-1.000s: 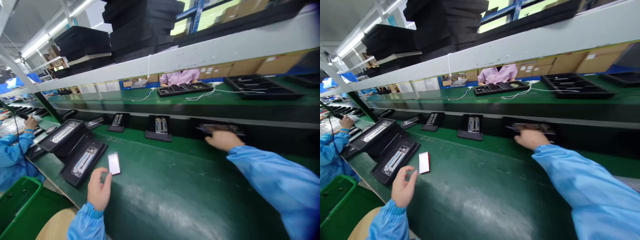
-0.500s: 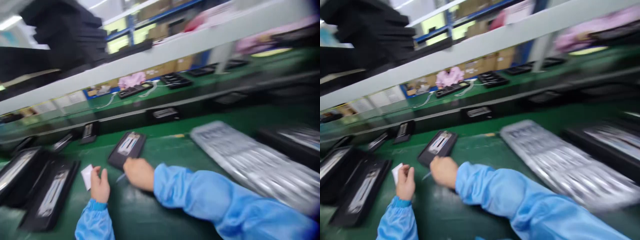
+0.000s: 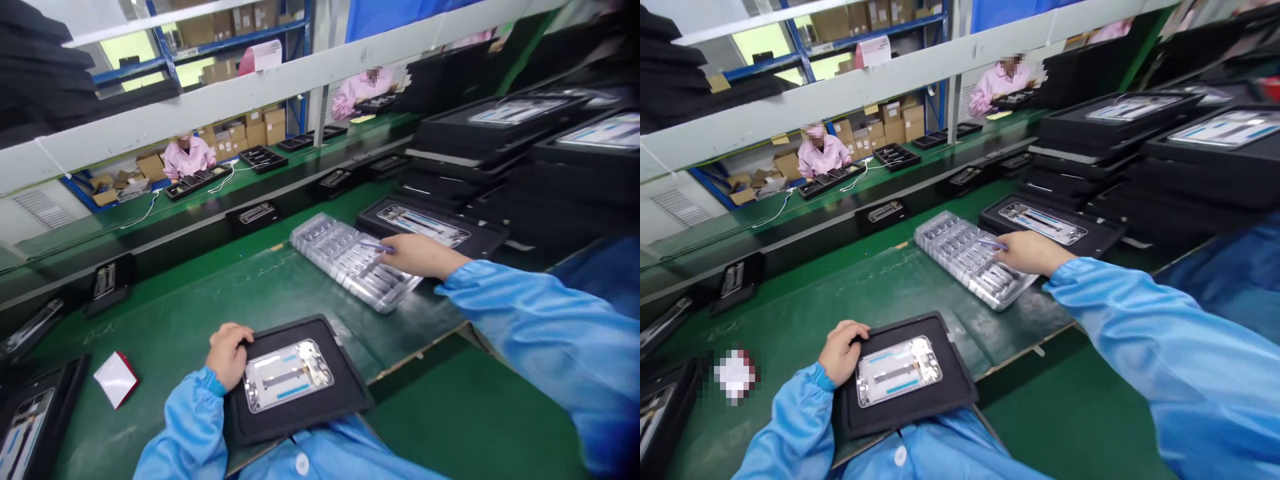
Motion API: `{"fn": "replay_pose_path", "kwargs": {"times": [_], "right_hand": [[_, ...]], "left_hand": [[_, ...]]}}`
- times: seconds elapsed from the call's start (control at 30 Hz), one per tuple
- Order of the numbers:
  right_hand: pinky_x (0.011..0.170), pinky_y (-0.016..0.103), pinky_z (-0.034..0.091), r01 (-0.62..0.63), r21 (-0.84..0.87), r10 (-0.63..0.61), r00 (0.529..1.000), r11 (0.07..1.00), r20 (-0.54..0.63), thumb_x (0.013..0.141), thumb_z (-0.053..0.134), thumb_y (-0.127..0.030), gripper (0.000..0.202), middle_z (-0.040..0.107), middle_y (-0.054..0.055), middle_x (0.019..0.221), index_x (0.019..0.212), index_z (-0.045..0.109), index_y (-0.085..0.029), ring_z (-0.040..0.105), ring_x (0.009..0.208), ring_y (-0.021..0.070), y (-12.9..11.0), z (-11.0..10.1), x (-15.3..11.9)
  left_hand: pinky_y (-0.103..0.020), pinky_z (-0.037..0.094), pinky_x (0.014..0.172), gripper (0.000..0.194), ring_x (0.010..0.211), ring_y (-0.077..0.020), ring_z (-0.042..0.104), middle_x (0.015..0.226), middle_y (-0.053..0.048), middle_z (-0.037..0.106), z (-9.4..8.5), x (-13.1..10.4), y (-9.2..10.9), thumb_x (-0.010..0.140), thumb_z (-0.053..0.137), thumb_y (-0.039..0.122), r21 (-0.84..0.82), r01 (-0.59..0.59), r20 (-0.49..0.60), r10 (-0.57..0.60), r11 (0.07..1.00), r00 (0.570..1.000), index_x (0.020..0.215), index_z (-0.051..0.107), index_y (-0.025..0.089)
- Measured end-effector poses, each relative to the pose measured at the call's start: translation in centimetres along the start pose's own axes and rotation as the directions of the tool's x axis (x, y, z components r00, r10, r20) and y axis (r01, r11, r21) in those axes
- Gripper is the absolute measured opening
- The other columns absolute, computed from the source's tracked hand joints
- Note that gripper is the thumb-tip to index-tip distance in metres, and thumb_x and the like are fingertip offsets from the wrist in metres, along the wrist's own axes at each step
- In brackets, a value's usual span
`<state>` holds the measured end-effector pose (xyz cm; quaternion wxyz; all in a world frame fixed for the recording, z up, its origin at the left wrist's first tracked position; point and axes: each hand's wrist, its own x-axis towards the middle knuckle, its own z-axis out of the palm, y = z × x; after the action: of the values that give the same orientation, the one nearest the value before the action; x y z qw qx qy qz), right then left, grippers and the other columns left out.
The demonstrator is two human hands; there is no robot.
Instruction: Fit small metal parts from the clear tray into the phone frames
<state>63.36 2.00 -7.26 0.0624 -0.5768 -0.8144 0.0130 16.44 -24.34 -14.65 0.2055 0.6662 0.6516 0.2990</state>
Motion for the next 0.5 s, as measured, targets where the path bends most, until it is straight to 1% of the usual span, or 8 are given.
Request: {"fn": "replay_pose_path", "kwargs": {"times": [0.07,0.1,0.17,0.23,0.3,0.37,0.43,0.5], "right_hand": [[0.098,0.043,0.061,-0.030,-0.020,0.031,0.996,0.999,0.078,0.107,0.071,-0.051,0.036,0.081,0.011,0.110,0.114,0.080,-0.017,0.077,0.103,0.0254,0.6,1.2,0.6],[0.097,0.042,0.058,-0.031,-0.023,0.033,0.995,0.999,0.096,0.107,0.070,-0.053,0.038,0.082,0.013,0.106,0.110,0.082,-0.018,0.077,0.101,0.0274,0.6,1.9,0.6],[0.092,0.040,0.054,-0.016,-0.023,0.019,0.992,1.000,0.122,0.106,0.068,-0.058,0.043,0.083,0.016,0.104,0.107,0.084,-0.018,0.077,0.100,0.0303,0.7,3.1,0.5],[0.087,0.039,0.050,-0.005,-0.032,0.010,0.989,0.999,0.147,0.105,0.066,-0.061,0.047,0.083,0.019,0.105,0.108,0.084,-0.017,0.076,0.098,0.0296,0.9,3.8,0.8],[0.084,0.039,0.048,-0.015,-0.059,0.025,0.986,0.998,0.166,0.107,0.063,-0.057,0.047,0.082,0.022,0.104,0.104,0.083,-0.014,0.074,0.093,0.0274,1.2,4.2,1.6],[0.085,0.039,0.049,-0.031,-0.095,0.048,0.982,0.995,0.182,0.107,0.064,-0.053,0.043,0.080,0.019,0.101,0.100,0.080,-0.014,0.072,0.088,0.0234,1.3,4.2,2.9],[0.086,0.038,0.050,-0.023,-0.118,0.047,0.978,0.993,0.201,0.103,0.069,-0.051,0.038,0.079,0.014,0.099,0.100,0.079,-0.014,0.069,0.085,0.0207,1.2,4.1,4.1],[0.086,0.038,0.047,0.008,-0.121,0.019,0.976,0.993,0.218,0.103,0.070,-0.046,0.036,0.079,0.016,0.098,0.097,0.080,-0.013,0.070,0.086,0.0210,1.0,3.7,4.9]], "left_hand": [[-0.057,0.049,0.121,0.042,0.125,-0.0267,0.073,0.119,-0.003,0.087,1.2,1.1,1.4,0.071,0.053,0.001,-0.003,-0.048,0.051,0.048,0.999,0.998,0.093,0.076,0.027],[-0.057,0.048,0.121,0.042,0.126,-0.0267,0.072,0.119,-0.002,0.087,1.6,1.3,1.9,0.071,0.053,0.000,-0.003,-0.066,0.076,0.066,0.998,0.995,0.092,0.077,0.027],[-0.057,0.046,0.121,0.042,0.126,-0.0268,0.072,0.118,-0.002,0.087,2.1,1.6,2.5,0.070,0.052,-0.001,-0.001,-0.086,0.118,0.086,0.996,0.989,0.091,0.076,0.026],[-0.057,0.045,0.121,0.041,0.127,-0.0266,0.071,0.119,-0.002,0.088,2.1,1.7,2.7,0.070,0.052,-0.002,0.002,-0.083,0.146,0.082,0.997,0.986,0.090,0.075,0.026],[-0.055,0.044,0.121,0.041,0.127,-0.0261,0.070,0.120,-0.002,0.088,1.9,1.9,2.8,0.069,0.052,-0.002,0.008,-0.066,0.160,0.064,0.998,0.985,0.090,0.075,0.026],[-0.054,0.043,0.121,0.042,0.128,-0.0261,0.069,0.121,-0.002,0.088,1.7,2.0,2.8,0.069,0.053,-0.001,0.016,-0.048,0.166,0.045,0.999,0.985,0.091,0.075,0.026],[-0.054,0.042,0.120,0.042,0.128,-0.0262,0.069,0.121,-0.002,0.087,1.7,2.0,3.0,0.068,0.053,-0.001,0.023,-0.035,0.163,0.030,0.999,0.986,0.092,0.075,0.025],[-0.054,0.041,0.119,0.043,0.127,-0.0264,0.069,0.121,-0.002,0.087,1.7,2.0,3.2,0.068,0.053,-0.001,0.026,-0.027,0.151,0.023,0.999,0.988,0.093,0.076,0.026]]}}
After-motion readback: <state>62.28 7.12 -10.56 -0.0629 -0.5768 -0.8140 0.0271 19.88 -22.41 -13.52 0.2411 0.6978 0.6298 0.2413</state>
